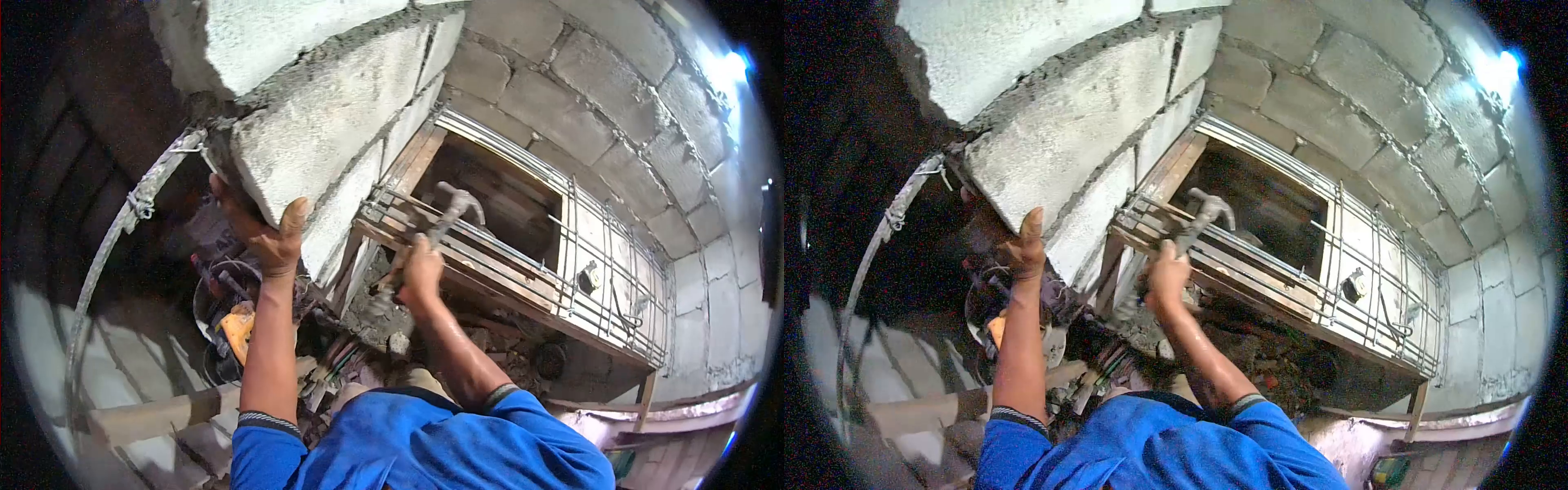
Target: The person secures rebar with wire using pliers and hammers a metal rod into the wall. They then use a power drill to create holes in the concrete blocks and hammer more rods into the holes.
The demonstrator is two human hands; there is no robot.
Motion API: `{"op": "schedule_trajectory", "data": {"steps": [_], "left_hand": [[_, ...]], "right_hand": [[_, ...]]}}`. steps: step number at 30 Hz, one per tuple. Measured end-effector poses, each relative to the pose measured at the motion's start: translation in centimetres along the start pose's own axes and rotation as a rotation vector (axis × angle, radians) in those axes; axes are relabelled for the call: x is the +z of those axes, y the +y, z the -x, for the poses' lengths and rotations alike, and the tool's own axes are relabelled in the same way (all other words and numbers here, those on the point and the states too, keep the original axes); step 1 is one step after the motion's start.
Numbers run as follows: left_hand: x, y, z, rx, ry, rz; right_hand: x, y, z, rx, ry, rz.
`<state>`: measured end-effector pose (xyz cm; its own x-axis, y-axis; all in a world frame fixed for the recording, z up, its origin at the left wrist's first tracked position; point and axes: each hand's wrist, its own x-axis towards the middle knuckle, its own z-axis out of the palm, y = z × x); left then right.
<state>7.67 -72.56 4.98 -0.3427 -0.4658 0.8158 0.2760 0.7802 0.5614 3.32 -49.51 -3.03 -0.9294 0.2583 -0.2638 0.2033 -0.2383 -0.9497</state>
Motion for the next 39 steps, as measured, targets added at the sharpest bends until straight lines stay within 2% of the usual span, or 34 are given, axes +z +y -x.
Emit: {"op": "schedule_trajectory", "data": {"steps": [1,2,4,6,8,10,12,13,16,18,19,21,23,24,25,26,27,28,29,30,31,32,34,35,36,39], "left_hand": [[0.0,0.2,0.0,0.008,0.029,0.010],[0.0,0.4,-0.1,0.017,0.060,0.020],[-0.2,0.4,-0.4,0.047,0.068,-0.008],[-0.5,0.4,-0.6,0.079,0.047,-0.073],[-0.4,0.4,-0.2,0.084,0.031,-0.106],[0.0,0.4,0.1,-0.029,0.046,0.072],[0.0,0.0,0.2,-0.028,0.026,0.079],[-0.2,-0.5,0.4,-0.030,0.008,0.080],[-0.1,-1.8,1.2,-0.038,0.022,0.112],[-0.6,-1.4,1.1,-0.027,0.018,0.017],[-1.2,0.6,-0.2,0.165,0.011,-0.283],[-2.2,-10.0,6.1,0.041,-0.049,-0.337],[-4.9,-16.3,9.9,-0.015,-0.152,-0.317],[-5.9,-17.8,10.8,0.370,-0.086,-0.619],[-4.9,-13.1,8.3,0.581,0.024,-0.632],[-7.1,-16.9,11.4,0.543,-0.132,-0.665],[-6.8,-16.1,11.5,0.286,-0.039,-0.404],[-6.4,-15.2,11.3,0.031,0.053,-0.140],[-6.6,-14.8,11.3,0.030,0.053,-0.147],[-7.0,-14.7,11.2,0.285,0.075,-0.470],[-7.4,-14.5,11.2,0.541,0.095,-0.791],[-8.1,-13.9,11.7,0.532,0.091,-0.798],[-9.1,-13.2,12.1,0.539,-0.067,-0.945],[-9.3,-13.1,12.1,0.541,-0.073,-0.935],[-9.6,-13.1,12.1,0.439,-0.055,-0.810],[-10.3,-13.5,12.0,0.116,-0.039,-0.387]], "right_hand": [[1.1,-0.1,1.0,0.023,-0.008,0.051],[1.1,3.6,-1.3,-0.001,-0.165,0.127],[1.6,0.9,-0.9,0.220,-0.294,0.021],[-0.4,-3.1,-1.2,0.274,-0.427,-0.108],[-2.2,-3.1,-2.9,0.100,-0.309,0.007],[-3.4,-4.9,-4.5,0.088,-0.214,0.023],[-4.9,-6.9,-7.7,0.052,-0.258,-0.037],[-4.9,-8.4,-9.1,0.104,-0.201,-0.085],[-5.2,-9.9,-16.1,0.050,-0.115,-0.218],[-4.7,-11.6,-19.6,-0.004,-0.102,-0.257],[-4.2,-12.1,-21.2,0.000,-0.108,-0.258],[-2.9,-13.0,-24.6,-0.031,-0.064,-0.412],[-0.6,-13.4,-27.6,-0.012,-0.021,-0.431],[0.6,-13.3,-28.8,0.001,0.024,-0.440],[2.1,-12.9,-30.5,-0.006,0.042,-0.438],[4.0,-12.2,-31.9,-0.019,0.075,-0.494],[4.1,-5.5,-41.8,-0.016,0.067,-0.496],[6.3,1.0,-50.9,-0.393,-0.014,0.069],[6.7,0.0,-50.2,-0.197,-0.197,-0.078],[7.4,-3.0,-46.8,0.002,-0.378,-0.224],[7.8,-9.8,-38.3,0.108,-0.270,-0.083],[6.9,-9.3,-39.5,0.290,-0.344,-0.401],[4.6,-9.5,-38.6,0.209,-0.344,-0.205],[4.3,-9.4,-38.0,0.203,-0.273,-0.279],[3.0,-10.5,-36.0,0.213,-0.260,-0.403],[-2.9,-15.0,-32.5,0.169,-0.307,-0.246]]}}
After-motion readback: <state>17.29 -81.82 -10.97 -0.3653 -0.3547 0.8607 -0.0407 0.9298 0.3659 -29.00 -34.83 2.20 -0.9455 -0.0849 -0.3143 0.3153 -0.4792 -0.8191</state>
